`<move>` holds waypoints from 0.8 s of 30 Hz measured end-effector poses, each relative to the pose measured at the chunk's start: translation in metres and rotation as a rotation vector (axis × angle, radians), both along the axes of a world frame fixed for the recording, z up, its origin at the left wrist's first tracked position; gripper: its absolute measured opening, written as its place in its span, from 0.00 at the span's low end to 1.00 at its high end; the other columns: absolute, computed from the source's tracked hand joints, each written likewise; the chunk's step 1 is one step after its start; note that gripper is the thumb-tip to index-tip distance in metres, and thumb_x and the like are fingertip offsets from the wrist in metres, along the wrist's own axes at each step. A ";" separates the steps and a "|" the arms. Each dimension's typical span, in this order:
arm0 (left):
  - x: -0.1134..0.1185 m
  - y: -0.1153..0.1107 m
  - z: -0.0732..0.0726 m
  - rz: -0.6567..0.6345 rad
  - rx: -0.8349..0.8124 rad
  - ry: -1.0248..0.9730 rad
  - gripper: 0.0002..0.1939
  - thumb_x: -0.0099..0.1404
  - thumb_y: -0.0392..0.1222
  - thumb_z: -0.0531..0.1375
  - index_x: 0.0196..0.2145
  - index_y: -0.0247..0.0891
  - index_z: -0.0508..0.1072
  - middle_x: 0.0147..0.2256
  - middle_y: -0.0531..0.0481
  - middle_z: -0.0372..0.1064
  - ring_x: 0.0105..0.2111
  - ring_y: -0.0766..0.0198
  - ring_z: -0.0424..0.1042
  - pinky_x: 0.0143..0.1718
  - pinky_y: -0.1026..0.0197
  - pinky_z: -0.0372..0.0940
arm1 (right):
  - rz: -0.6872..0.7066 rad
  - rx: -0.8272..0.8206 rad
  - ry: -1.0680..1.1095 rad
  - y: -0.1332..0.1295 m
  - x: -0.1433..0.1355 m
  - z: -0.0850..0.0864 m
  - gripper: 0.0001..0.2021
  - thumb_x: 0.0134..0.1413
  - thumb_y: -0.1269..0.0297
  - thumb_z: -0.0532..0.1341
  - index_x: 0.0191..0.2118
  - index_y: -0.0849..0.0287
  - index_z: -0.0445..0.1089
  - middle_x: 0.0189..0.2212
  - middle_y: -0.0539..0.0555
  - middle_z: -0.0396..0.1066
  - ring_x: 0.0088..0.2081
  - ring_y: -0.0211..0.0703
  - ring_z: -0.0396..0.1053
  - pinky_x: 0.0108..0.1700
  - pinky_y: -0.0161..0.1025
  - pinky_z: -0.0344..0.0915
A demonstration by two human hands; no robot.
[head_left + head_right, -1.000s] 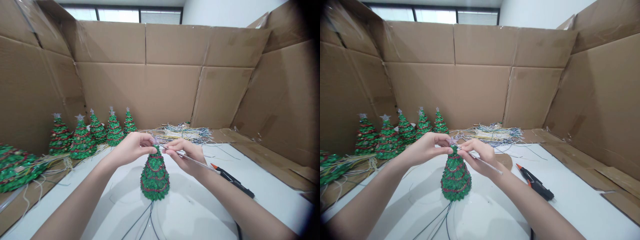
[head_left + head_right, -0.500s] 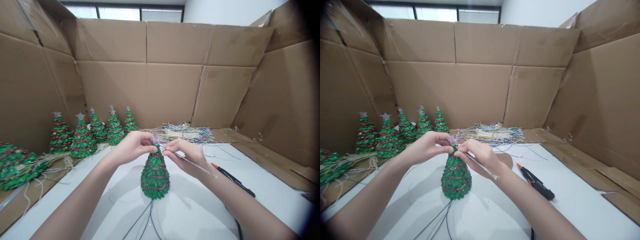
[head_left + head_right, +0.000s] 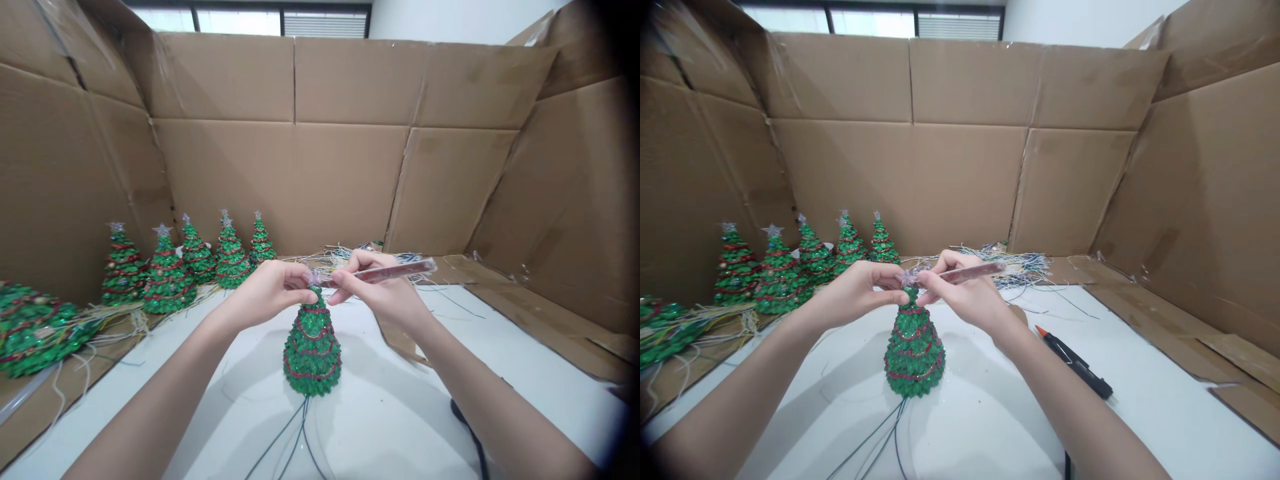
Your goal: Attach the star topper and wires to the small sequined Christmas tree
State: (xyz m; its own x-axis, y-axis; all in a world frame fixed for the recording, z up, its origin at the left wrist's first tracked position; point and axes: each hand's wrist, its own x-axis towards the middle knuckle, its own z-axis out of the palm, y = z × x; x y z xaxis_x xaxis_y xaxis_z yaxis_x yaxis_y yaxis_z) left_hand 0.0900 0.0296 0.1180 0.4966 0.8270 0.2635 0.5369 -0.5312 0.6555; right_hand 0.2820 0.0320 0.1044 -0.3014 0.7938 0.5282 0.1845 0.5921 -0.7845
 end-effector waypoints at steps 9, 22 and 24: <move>-0.002 0.001 0.001 -0.018 0.005 0.001 0.05 0.58 0.40 0.59 0.27 0.36 0.70 0.25 0.54 0.71 0.28 0.66 0.70 0.29 0.66 0.62 | 0.030 -0.056 0.237 0.009 -0.007 -0.021 0.13 0.52 0.57 0.60 0.24 0.57 0.59 0.19 0.51 0.74 0.27 0.41 0.74 0.30 0.36 0.69; -0.001 0.002 0.000 -0.003 -0.020 0.002 0.06 0.57 0.41 0.59 0.30 0.35 0.71 0.26 0.51 0.72 0.29 0.64 0.71 0.30 0.65 0.64 | -0.031 0.844 -0.189 0.007 0.006 -0.027 0.04 0.52 0.70 0.60 0.30 0.56 0.64 0.26 0.50 0.72 0.29 0.36 0.71 0.28 0.32 0.66; -0.001 0.002 0.000 -0.004 -0.021 0.002 0.07 0.57 0.41 0.59 0.30 0.35 0.71 0.26 0.51 0.72 0.29 0.64 0.71 0.30 0.65 0.64 | -0.044 0.837 -0.214 0.006 0.008 -0.027 0.03 0.53 0.69 0.60 0.30 0.56 0.64 0.26 0.50 0.72 0.29 0.36 0.71 0.28 0.32 0.66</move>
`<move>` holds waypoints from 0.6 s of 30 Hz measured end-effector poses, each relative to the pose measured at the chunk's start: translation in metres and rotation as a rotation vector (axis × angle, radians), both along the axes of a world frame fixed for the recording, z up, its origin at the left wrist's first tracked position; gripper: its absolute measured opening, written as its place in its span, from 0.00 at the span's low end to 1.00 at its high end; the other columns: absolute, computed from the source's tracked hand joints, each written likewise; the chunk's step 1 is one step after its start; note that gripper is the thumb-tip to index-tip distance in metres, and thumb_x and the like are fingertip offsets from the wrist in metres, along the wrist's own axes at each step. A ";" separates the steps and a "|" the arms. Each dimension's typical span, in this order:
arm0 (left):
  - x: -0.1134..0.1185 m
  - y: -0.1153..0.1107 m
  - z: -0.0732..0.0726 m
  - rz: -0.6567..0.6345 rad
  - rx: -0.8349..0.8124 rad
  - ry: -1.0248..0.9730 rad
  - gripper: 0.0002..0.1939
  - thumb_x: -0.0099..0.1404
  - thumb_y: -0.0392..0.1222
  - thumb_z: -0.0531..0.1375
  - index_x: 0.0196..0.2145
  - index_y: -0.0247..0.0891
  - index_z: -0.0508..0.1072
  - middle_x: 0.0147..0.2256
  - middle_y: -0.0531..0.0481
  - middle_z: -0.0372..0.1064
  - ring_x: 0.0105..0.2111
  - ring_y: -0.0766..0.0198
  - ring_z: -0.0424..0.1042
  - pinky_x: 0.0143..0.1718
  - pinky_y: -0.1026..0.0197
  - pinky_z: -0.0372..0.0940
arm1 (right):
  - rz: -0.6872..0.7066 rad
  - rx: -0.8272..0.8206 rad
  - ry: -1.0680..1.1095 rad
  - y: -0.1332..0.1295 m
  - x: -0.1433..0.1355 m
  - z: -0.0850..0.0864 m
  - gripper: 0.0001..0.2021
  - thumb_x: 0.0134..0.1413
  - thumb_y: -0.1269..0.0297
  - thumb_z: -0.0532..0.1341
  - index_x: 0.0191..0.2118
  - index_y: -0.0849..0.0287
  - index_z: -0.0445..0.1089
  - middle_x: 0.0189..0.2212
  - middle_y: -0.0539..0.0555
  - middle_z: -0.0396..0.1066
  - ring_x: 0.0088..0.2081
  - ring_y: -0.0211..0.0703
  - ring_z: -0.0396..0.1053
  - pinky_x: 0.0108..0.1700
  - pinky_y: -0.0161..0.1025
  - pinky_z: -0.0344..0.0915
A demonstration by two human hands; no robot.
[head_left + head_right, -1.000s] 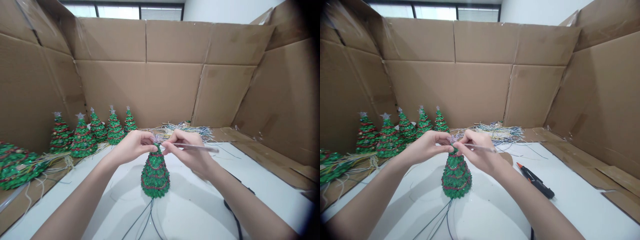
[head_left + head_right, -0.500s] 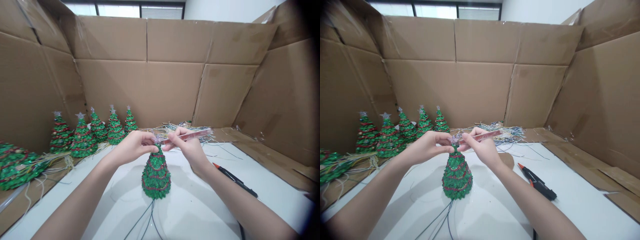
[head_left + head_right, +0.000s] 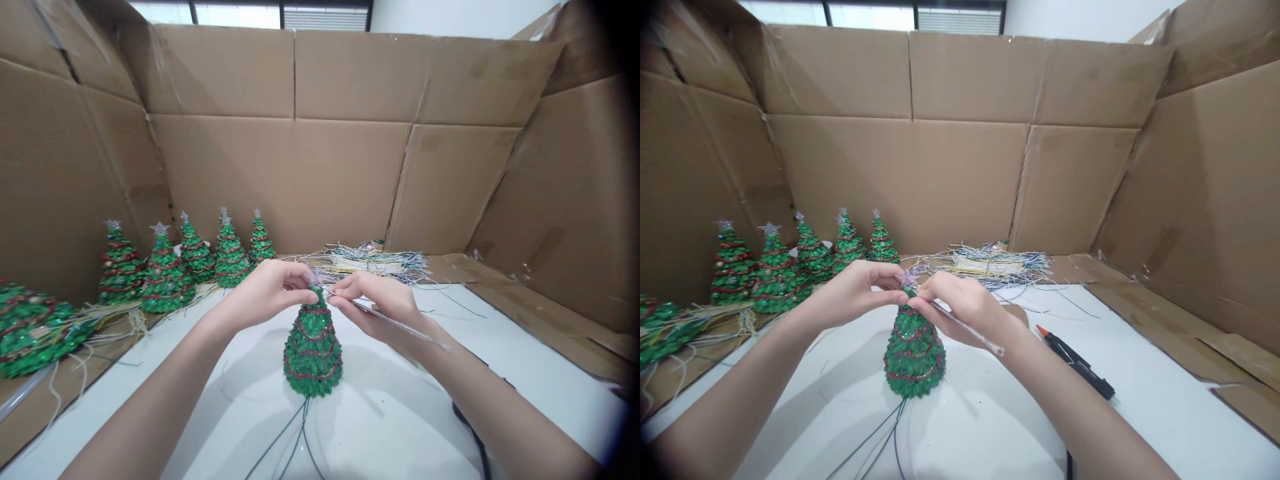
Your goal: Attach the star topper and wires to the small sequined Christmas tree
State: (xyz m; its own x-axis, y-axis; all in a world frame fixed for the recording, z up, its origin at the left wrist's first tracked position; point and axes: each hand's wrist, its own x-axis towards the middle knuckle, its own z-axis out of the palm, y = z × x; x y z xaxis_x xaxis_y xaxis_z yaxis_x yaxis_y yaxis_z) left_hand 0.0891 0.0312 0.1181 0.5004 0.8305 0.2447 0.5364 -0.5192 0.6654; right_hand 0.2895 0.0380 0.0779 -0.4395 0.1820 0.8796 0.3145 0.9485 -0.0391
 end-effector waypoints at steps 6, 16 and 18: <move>-0.001 0.000 -0.001 -0.006 0.002 0.000 0.07 0.57 0.42 0.59 0.31 0.35 0.71 0.28 0.50 0.73 0.31 0.63 0.72 0.31 0.64 0.65 | -0.010 -0.053 0.002 -0.003 0.001 0.003 0.04 0.53 0.67 0.59 0.29 0.56 0.64 0.27 0.49 0.72 0.29 0.35 0.71 0.29 0.32 0.66; 0.000 0.000 -0.001 -0.001 0.030 -0.010 0.06 0.57 0.41 0.59 0.29 0.35 0.70 0.25 0.53 0.71 0.28 0.65 0.70 0.28 0.66 0.63 | 0.011 -0.199 0.080 -0.007 -0.002 0.005 0.05 0.53 0.65 0.60 0.28 0.56 0.66 0.26 0.50 0.73 0.29 0.36 0.71 0.30 0.32 0.65; 0.001 0.000 -0.001 -0.010 0.026 -0.023 0.05 0.57 0.40 0.59 0.29 0.35 0.70 0.25 0.53 0.71 0.29 0.65 0.70 0.28 0.67 0.63 | 0.028 -0.268 0.071 -0.008 -0.003 0.007 0.06 0.53 0.65 0.59 0.27 0.57 0.66 0.25 0.50 0.73 0.28 0.35 0.71 0.28 0.31 0.64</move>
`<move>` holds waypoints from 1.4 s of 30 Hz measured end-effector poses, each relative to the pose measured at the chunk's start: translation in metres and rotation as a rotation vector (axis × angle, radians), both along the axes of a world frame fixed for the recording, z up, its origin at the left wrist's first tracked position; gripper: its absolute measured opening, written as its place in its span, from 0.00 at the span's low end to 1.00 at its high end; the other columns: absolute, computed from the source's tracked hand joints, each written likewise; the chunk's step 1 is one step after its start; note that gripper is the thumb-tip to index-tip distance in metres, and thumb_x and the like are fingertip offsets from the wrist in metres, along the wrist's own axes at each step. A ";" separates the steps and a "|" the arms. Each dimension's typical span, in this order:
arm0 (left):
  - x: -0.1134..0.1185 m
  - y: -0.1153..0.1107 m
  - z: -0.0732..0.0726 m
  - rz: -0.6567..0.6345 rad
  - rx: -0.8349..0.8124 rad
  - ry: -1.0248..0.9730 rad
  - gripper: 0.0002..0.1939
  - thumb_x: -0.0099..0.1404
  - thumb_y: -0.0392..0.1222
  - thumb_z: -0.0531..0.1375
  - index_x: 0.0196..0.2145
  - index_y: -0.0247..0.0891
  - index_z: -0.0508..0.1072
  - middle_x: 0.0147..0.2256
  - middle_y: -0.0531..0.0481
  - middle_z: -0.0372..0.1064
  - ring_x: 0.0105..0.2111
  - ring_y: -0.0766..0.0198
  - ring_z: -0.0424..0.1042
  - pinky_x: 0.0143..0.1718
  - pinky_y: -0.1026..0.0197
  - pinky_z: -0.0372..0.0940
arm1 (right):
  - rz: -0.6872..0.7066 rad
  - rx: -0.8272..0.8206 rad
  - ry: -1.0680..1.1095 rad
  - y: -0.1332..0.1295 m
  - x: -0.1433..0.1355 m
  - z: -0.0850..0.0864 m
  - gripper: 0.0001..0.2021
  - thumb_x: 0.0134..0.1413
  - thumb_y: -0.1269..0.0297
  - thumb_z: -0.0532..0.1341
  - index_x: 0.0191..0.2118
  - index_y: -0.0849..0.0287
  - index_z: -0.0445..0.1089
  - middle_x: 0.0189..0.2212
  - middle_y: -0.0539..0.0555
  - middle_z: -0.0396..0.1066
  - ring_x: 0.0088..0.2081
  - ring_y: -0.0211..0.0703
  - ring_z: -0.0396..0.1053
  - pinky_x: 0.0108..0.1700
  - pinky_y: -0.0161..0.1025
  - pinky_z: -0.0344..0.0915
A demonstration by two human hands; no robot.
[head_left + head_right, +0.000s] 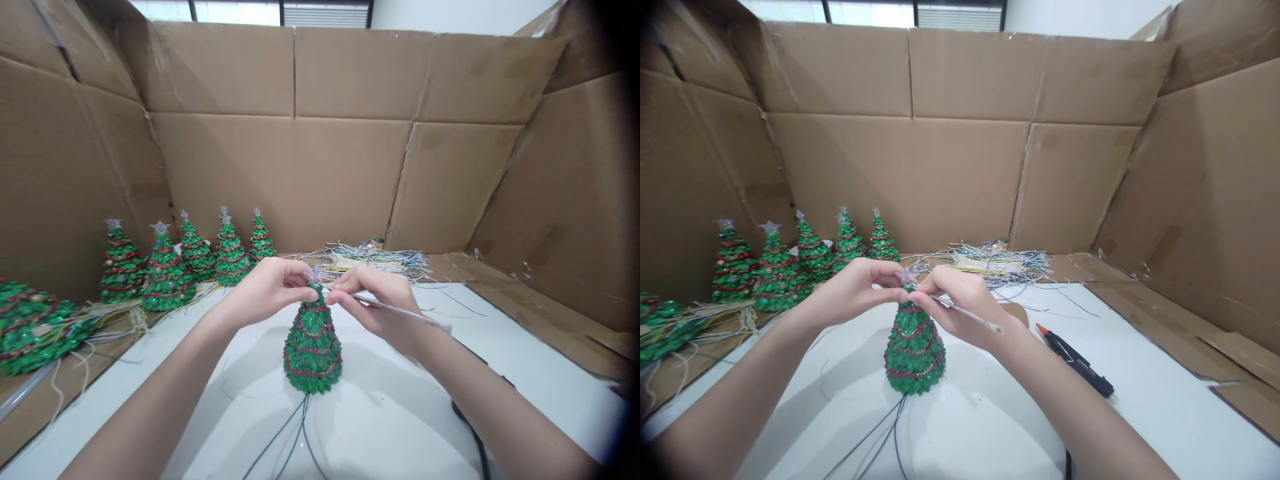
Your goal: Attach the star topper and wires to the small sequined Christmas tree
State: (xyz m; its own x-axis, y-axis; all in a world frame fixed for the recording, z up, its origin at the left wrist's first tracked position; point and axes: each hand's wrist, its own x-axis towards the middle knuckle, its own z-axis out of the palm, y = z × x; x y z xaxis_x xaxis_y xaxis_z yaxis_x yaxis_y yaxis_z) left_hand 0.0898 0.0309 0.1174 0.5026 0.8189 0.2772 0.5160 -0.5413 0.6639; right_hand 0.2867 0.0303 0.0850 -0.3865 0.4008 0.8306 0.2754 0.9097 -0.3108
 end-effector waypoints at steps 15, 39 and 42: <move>-0.001 0.001 0.000 0.011 -0.022 0.042 0.11 0.58 0.42 0.58 0.38 0.36 0.73 0.30 0.49 0.74 0.32 0.61 0.72 0.32 0.63 0.64 | 0.129 -0.568 0.277 0.012 -0.006 0.002 0.14 0.52 0.55 0.60 0.24 0.57 0.59 0.19 0.51 0.75 0.28 0.41 0.75 0.34 0.38 0.68; -0.002 0.003 -0.002 0.034 0.023 0.037 0.06 0.58 0.40 0.58 0.32 0.36 0.71 0.28 0.52 0.73 0.30 0.65 0.72 0.31 0.65 0.64 | -0.078 -0.534 0.323 -0.008 -0.017 0.001 0.13 0.55 0.57 0.57 0.24 0.56 0.58 0.18 0.50 0.73 0.28 0.41 0.74 0.30 0.34 0.66; -0.002 0.003 -0.003 0.036 0.007 0.003 0.05 0.57 0.40 0.59 0.31 0.36 0.71 0.28 0.52 0.73 0.31 0.65 0.72 0.31 0.66 0.64 | -0.095 -0.128 0.126 -0.008 -0.012 -0.004 0.08 0.54 0.64 0.57 0.26 0.57 0.63 0.24 0.51 0.74 0.27 0.37 0.72 0.27 0.33 0.64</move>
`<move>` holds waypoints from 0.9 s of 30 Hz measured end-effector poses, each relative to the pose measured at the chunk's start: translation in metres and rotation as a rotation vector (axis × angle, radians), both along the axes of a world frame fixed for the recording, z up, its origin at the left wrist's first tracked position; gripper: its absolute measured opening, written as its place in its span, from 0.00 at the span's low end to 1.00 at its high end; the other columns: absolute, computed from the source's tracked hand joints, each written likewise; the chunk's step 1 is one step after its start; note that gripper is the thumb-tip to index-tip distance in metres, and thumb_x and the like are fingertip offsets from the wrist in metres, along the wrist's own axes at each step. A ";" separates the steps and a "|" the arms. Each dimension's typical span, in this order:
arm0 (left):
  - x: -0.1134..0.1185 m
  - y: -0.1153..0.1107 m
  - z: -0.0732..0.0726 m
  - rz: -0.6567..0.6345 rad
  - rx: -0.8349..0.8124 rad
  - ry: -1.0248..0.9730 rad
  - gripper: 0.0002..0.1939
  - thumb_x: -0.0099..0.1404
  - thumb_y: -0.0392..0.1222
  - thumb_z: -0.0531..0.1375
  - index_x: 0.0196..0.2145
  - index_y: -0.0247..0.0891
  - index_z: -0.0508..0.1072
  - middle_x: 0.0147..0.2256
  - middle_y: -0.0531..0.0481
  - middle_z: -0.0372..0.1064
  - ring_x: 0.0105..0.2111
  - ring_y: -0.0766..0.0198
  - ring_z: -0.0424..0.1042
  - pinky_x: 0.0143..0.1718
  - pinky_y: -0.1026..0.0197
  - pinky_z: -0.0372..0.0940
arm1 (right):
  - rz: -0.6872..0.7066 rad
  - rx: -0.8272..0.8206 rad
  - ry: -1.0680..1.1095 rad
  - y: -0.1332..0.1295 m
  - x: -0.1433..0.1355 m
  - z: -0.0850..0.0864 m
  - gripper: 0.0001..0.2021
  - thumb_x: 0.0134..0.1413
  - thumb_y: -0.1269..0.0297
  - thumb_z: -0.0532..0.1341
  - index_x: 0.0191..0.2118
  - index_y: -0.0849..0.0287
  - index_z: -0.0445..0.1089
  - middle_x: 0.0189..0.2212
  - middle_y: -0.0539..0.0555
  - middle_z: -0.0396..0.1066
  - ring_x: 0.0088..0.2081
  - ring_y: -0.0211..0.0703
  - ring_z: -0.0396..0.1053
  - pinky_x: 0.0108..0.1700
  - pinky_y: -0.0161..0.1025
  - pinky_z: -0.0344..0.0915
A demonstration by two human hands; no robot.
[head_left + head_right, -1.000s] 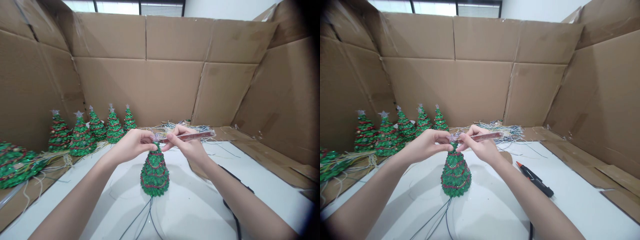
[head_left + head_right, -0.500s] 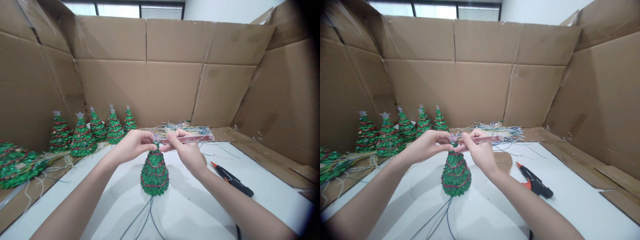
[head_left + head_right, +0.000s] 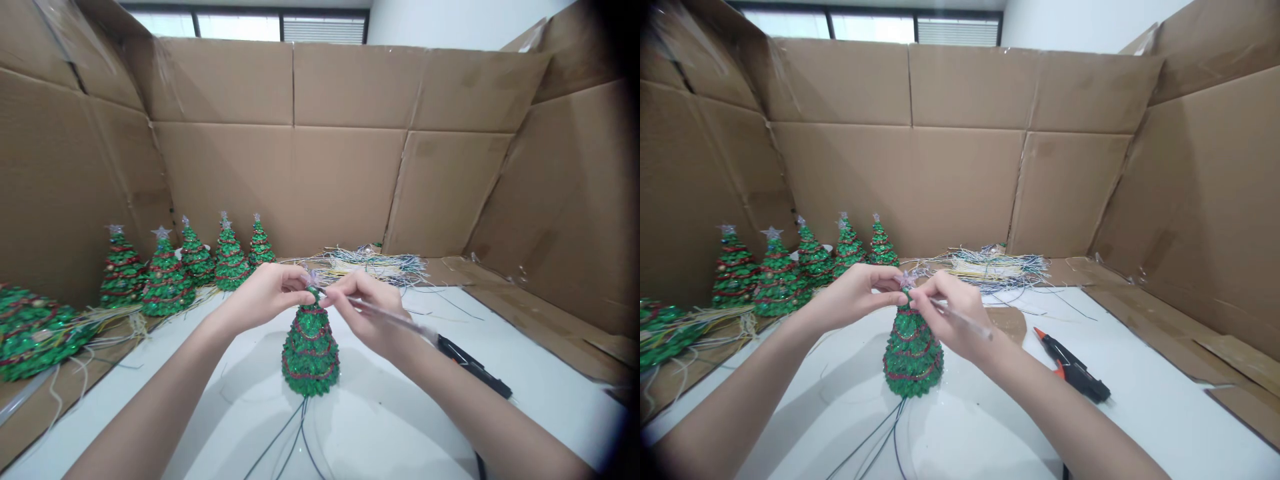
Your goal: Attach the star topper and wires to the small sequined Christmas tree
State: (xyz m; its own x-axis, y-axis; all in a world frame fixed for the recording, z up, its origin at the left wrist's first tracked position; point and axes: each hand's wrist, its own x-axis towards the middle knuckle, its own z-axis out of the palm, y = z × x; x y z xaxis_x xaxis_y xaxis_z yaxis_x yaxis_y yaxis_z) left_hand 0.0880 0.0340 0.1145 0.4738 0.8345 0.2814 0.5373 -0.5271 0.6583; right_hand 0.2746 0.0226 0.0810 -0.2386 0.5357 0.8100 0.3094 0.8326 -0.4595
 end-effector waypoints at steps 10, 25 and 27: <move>0.001 -0.003 0.002 0.001 0.005 0.035 0.05 0.59 0.38 0.57 0.32 0.36 0.72 0.27 0.53 0.73 0.29 0.66 0.71 0.30 0.66 0.62 | 0.108 -0.352 0.157 0.004 0.000 0.005 0.13 0.55 0.59 0.58 0.24 0.55 0.56 0.20 0.49 0.74 0.28 0.39 0.74 0.33 0.36 0.65; 0.000 0.000 0.001 -0.009 0.024 0.050 0.05 0.59 0.40 0.57 0.30 0.36 0.70 0.26 0.53 0.72 0.29 0.66 0.70 0.28 0.66 0.62 | 0.227 -0.722 0.496 0.008 -0.011 -0.003 0.17 0.50 0.49 0.59 0.24 0.56 0.57 0.19 0.49 0.74 0.28 0.46 0.75 0.35 0.40 0.70; 0.000 0.000 0.001 -0.017 0.007 0.037 0.06 0.59 0.40 0.57 0.31 0.36 0.71 0.27 0.52 0.73 0.30 0.65 0.71 0.30 0.66 0.63 | 0.222 -0.706 0.471 0.007 -0.010 -0.001 0.16 0.51 0.50 0.59 0.24 0.55 0.57 0.19 0.50 0.74 0.27 0.45 0.75 0.35 0.40 0.70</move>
State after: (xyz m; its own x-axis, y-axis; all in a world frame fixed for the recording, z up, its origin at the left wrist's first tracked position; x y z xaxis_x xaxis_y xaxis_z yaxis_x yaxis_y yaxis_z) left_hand 0.0883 0.0337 0.1158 0.4976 0.8246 0.2690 0.5523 -0.5404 0.6347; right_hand 0.2648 0.0296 0.0800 -0.1213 0.9300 0.3470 -0.1777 0.3236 -0.9294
